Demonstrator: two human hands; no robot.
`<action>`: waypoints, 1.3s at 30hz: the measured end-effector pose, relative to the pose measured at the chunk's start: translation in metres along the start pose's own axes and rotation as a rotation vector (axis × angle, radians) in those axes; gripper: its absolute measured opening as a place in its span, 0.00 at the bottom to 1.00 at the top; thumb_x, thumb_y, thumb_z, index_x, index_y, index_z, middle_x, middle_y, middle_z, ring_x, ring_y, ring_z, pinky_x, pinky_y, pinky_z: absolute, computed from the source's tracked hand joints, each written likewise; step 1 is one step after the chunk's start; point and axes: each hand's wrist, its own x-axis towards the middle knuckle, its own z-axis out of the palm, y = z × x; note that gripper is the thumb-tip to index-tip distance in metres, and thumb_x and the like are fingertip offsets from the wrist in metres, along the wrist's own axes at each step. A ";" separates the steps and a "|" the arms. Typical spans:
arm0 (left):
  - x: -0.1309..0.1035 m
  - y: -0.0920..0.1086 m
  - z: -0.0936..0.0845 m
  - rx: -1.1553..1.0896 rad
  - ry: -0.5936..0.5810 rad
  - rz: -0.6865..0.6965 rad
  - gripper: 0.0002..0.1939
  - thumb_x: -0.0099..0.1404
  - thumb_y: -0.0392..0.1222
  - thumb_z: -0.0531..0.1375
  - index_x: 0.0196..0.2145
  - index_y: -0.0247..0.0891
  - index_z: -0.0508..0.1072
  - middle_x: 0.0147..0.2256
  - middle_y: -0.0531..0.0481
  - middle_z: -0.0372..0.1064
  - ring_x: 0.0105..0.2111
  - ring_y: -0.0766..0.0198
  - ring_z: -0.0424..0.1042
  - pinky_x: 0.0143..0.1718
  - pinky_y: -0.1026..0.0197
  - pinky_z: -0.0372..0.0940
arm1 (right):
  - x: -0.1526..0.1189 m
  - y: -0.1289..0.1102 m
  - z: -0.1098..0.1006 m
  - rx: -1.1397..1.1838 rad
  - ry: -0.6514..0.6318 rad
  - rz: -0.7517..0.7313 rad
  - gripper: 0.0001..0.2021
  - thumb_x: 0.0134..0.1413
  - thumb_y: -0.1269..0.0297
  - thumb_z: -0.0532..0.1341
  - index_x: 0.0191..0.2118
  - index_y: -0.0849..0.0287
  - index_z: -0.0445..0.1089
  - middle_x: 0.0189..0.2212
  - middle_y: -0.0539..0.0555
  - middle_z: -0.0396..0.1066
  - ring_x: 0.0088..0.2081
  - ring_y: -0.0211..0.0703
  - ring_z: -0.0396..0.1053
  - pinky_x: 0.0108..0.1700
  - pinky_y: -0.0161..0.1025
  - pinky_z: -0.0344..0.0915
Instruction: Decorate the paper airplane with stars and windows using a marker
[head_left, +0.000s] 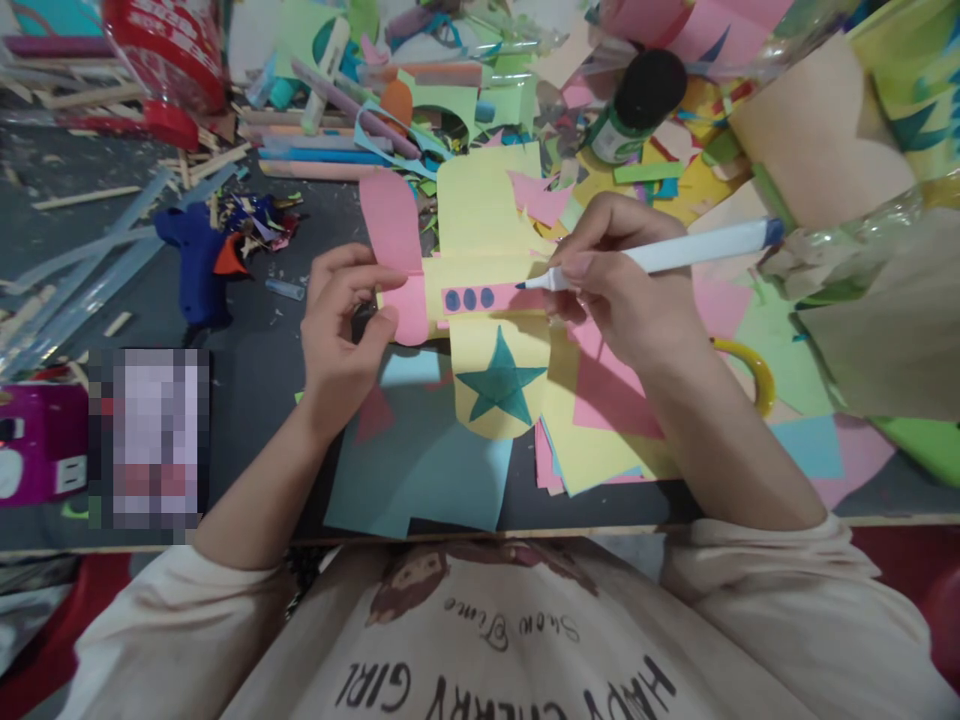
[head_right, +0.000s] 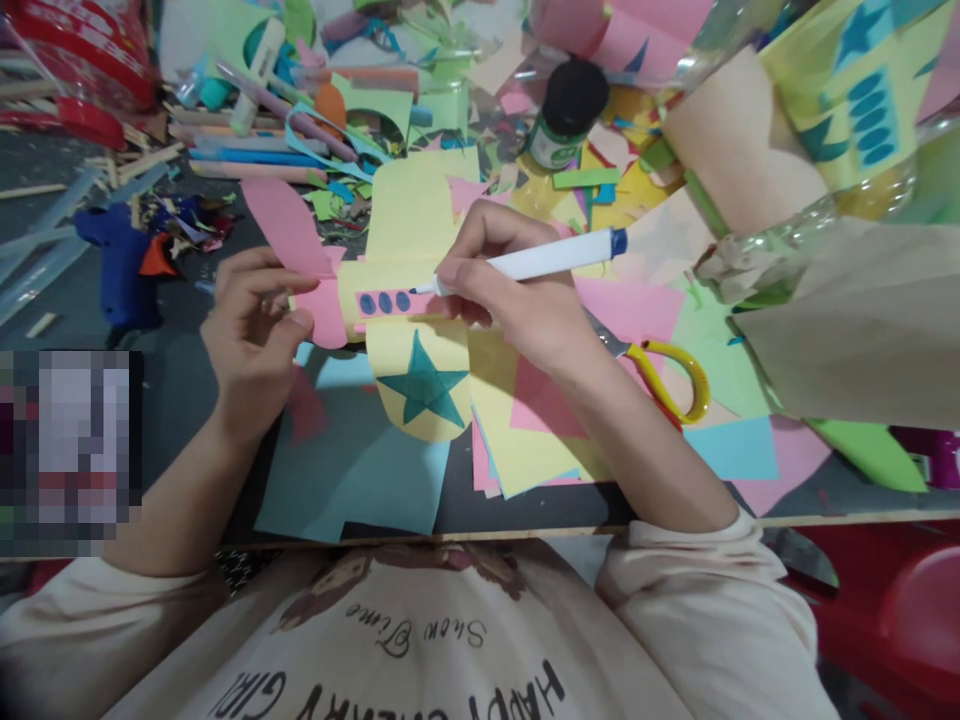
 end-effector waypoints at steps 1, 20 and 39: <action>0.001 0.000 -0.001 -0.006 0.009 0.001 0.17 0.72 0.61 0.59 0.45 0.47 0.78 0.50 0.46 0.70 0.51 0.51 0.73 0.43 0.50 0.74 | 0.000 -0.001 0.000 0.017 -0.005 0.002 0.13 0.50 0.57 0.68 0.24 0.51 0.65 0.18 0.46 0.70 0.18 0.37 0.64 0.19 0.37 0.62; 0.000 -0.003 0.004 -0.039 0.016 -0.014 0.11 0.69 0.53 0.63 0.46 0.50 0.78 0.49 0.47 0.69 0.50 0.55 0.73 0.43 0.55 0.74 | -0.007 -0.002 -0.004 -0.375 -0.088 -0.127 0.13 0.54 0.55 0.70 0.27 0.50 0.66 0.25 0.50 0.74 0.26 0.43 0.69 0.27 0.42 0.62; 0.000 -0.003 0.003 -0.021 0.006 0.009 0.11 0.71 0.54 0.62 0.47 0.49 0.77 0.49 0.46 0.69 0.50 0.57 0.73 0.41 0.55 0.74 | -0.007 -0.006 -0.003 -0.382 -0.173 -0.077 0.11 0.51 0.63 0.67 0.23 0.52 0.64 0.22 0.49 0.72 0.25 0.42 0.65 0.27 0.42 0.60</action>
